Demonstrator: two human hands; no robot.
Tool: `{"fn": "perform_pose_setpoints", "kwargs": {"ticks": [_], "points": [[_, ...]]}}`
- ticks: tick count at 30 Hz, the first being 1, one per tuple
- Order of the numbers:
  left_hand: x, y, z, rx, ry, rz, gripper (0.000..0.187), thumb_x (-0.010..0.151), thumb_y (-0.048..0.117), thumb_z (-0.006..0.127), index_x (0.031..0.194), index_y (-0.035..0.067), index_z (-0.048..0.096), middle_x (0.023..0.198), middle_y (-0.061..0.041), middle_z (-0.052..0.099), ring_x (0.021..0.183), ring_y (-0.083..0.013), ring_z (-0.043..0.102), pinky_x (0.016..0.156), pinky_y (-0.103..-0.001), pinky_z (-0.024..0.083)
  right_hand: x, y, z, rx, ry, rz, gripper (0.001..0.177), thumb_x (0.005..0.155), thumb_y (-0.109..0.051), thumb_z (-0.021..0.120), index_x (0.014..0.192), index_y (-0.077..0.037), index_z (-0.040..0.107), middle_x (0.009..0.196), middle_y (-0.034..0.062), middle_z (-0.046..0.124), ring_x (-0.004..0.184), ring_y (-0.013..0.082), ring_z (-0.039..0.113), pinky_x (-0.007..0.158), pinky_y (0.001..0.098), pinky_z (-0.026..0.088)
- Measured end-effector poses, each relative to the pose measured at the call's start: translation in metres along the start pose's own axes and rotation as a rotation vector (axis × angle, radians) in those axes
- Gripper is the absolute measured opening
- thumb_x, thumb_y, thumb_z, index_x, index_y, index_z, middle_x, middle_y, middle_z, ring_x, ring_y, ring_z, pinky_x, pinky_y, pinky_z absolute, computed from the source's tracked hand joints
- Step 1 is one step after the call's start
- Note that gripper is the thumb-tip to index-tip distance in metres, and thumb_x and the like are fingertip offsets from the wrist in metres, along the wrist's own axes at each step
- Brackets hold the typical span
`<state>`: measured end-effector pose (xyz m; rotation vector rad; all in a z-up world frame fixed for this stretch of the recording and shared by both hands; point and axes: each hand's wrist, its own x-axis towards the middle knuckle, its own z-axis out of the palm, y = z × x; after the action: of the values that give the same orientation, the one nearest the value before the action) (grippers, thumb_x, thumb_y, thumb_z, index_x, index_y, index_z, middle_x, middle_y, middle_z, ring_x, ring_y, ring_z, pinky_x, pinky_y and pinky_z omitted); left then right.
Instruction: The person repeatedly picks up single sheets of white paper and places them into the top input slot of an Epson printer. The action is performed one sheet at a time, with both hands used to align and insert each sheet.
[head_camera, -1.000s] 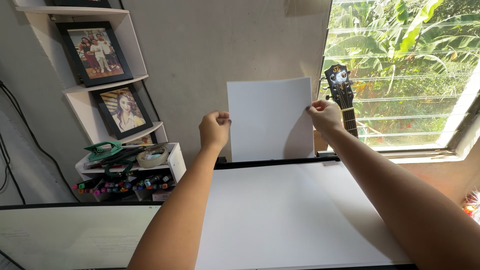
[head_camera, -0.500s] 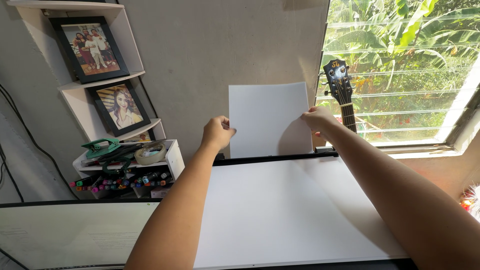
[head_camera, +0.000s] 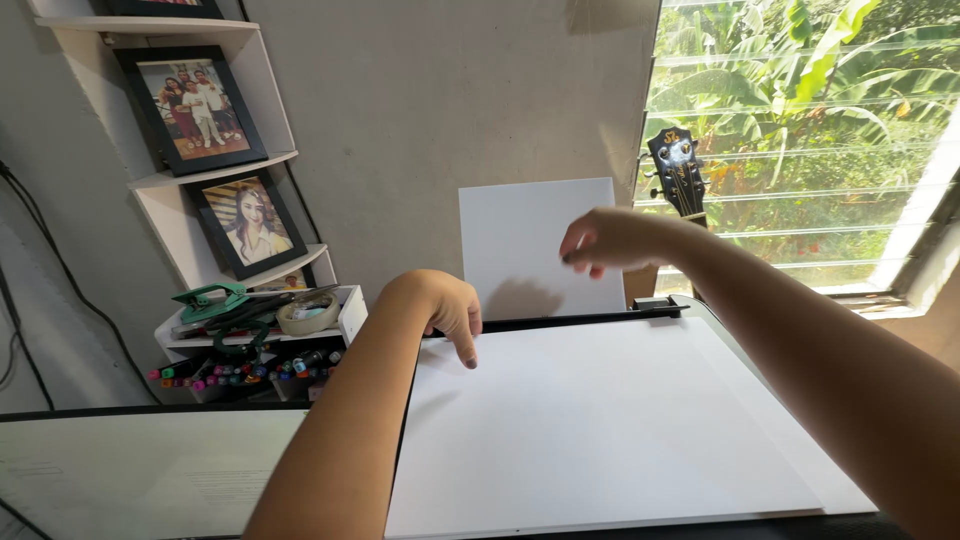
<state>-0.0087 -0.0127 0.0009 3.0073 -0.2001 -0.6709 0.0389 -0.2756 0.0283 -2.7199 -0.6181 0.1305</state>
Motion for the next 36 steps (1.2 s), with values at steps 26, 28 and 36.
{"fn": "perform_pose_setpoints", "kwargs": {"ticks": [26, 28, 36], "points": [[-0.158, -0.002, 0.2, -0.205, 0.622, 0.549, 0.028, 0.094, 0.025, 0.071, 0.117, 0.012, 0.076, 0.131, -0.009, 0.071, 0.125, -0.0237, 0.063, 0.104, -0.039, 0.047, -0.226, -0.016, 0.165, -0.306, 0.228, -0.605, 0.043, 0.097, -0.041, 0.068, 0.128, -0.01, 0.069, 0.133, 0.0101, 0.07, 0.122, 0.0263, 0.064, 0.101, 0.0402, 0.047], [-0.159, -0.005, 0.2, -0.177, 0.71, 0.614, 0.026, 0.093, 0.019, 0.07, 0.116, 0.01, 0.077, 0.125, -0.012, 0.074, 0.121, -0.0251, 0.067, 0.102, -0.039, 0.051, -0.227, -0.023, 0.156, -0.263, 0.208, -0.6, 0.041, 0.097, -0.041, 0.068, 0.126, -0.013, 0.071, 0.131, 0.0092, 0.072, 0.116, 0.0262, 0.066, 0.098, 0.0396, 0.048], [-0.172, 0.007, 0.198, 0.129, 1.107, 0.757, 0.016, 0.09, 0.009, 0.071, 0.103, 0.001, 0.076, 0.096, -0.017, 0.078, 0.098, -0.0288, 0.076, 0.081, -0.039, 0.062, -0.228, -0.044, 0.139, -0.249, 0.254, -0.616, 0.024, 0.097, -0.032, 0.068, 0.114, -0.017, 0.073, 0.114, 0.0019, 0.079, 0.105, 0.0187, 0.073, 0.099, 0.0396, 0.05]]}}
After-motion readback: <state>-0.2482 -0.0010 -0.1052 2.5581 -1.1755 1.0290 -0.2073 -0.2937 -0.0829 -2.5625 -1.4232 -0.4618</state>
